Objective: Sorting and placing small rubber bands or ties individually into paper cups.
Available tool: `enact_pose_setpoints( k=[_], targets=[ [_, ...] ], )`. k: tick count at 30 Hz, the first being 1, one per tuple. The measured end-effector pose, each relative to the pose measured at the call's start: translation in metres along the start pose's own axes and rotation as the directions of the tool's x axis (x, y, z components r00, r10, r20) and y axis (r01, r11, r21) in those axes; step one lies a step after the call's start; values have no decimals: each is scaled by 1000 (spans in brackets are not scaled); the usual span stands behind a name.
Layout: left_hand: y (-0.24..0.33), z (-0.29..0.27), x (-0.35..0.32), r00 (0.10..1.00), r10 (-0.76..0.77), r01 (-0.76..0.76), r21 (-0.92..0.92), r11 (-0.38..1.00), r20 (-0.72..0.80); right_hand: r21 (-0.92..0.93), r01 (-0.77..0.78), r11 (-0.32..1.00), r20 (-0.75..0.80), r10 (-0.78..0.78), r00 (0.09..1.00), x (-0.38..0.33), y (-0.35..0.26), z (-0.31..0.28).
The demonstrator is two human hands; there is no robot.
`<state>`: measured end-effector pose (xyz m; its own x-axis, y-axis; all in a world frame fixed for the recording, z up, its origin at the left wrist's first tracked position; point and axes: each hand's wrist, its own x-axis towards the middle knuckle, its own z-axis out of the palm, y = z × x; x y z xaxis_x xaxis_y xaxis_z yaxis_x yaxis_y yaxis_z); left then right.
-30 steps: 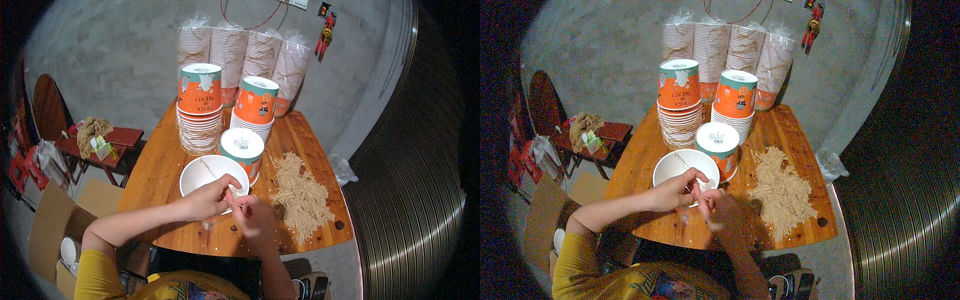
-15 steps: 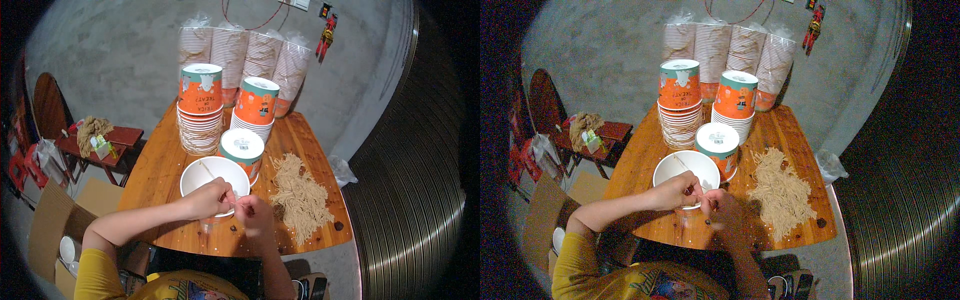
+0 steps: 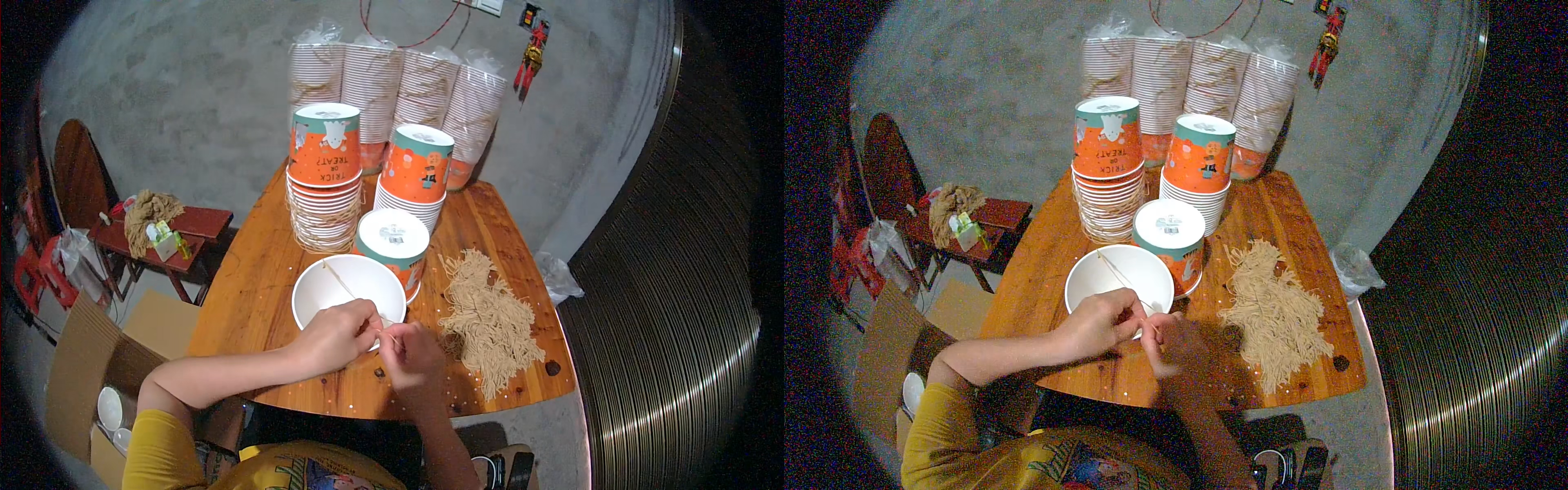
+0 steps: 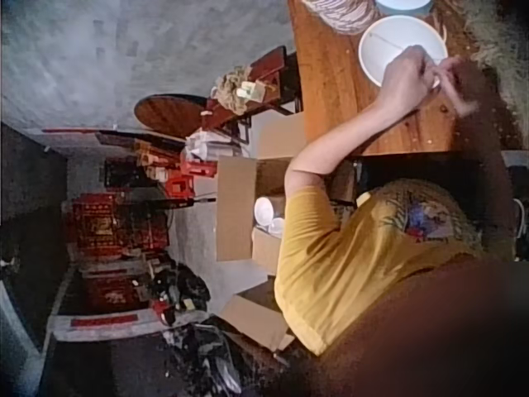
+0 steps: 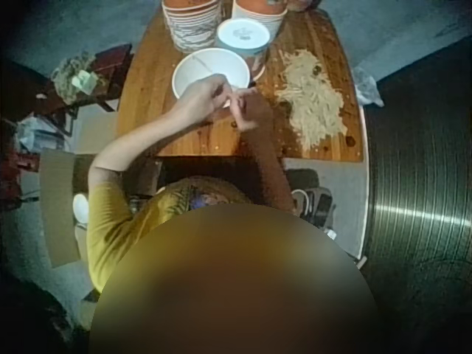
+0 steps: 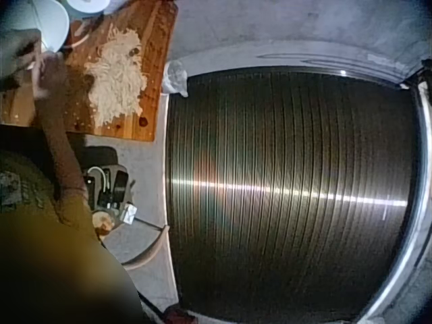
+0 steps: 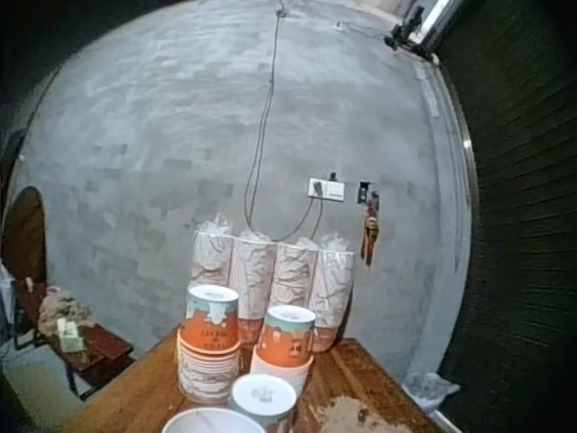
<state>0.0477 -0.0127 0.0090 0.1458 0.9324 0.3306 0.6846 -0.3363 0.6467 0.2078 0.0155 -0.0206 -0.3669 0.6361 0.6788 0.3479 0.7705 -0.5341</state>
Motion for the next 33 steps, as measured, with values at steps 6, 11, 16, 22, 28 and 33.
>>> enact_pose_setpoints(
  k=[6, 11, 16, 22, 28, 33],
  targets=[
    [-1, 1, -1, 995, -100, 102, -91, 991, 28, -13, -8, 1000, -84, 7, 996, -4, -3, 5],
    [-3, 3, -1, 997, -69, 74, -231, 970, 31, 101, -58, 993, -118, 69, 991, -9, 4, 13],
    [-4, 0, 2, 991, -96, 122, -346, 930, 91, 280, -182, 943, -120, 222, 967, -9, 2, 12],
    [-5, -1, 6, 964, -184, 258, -527, 810, 190, 274, -191, 943, -125, 232, 965, -11, 6, 12],
    [-9, -5, 12, 924, -226, 373, -608, 701, 307, 315, -195, 929, -88, 233, 968, -15, 10, 12],
    [-8, -7, 14, 911, -254, 408, -619, 671, 324, 288, -316, 904, 28, 322, 946, -16, 5, 6]
  ],
)
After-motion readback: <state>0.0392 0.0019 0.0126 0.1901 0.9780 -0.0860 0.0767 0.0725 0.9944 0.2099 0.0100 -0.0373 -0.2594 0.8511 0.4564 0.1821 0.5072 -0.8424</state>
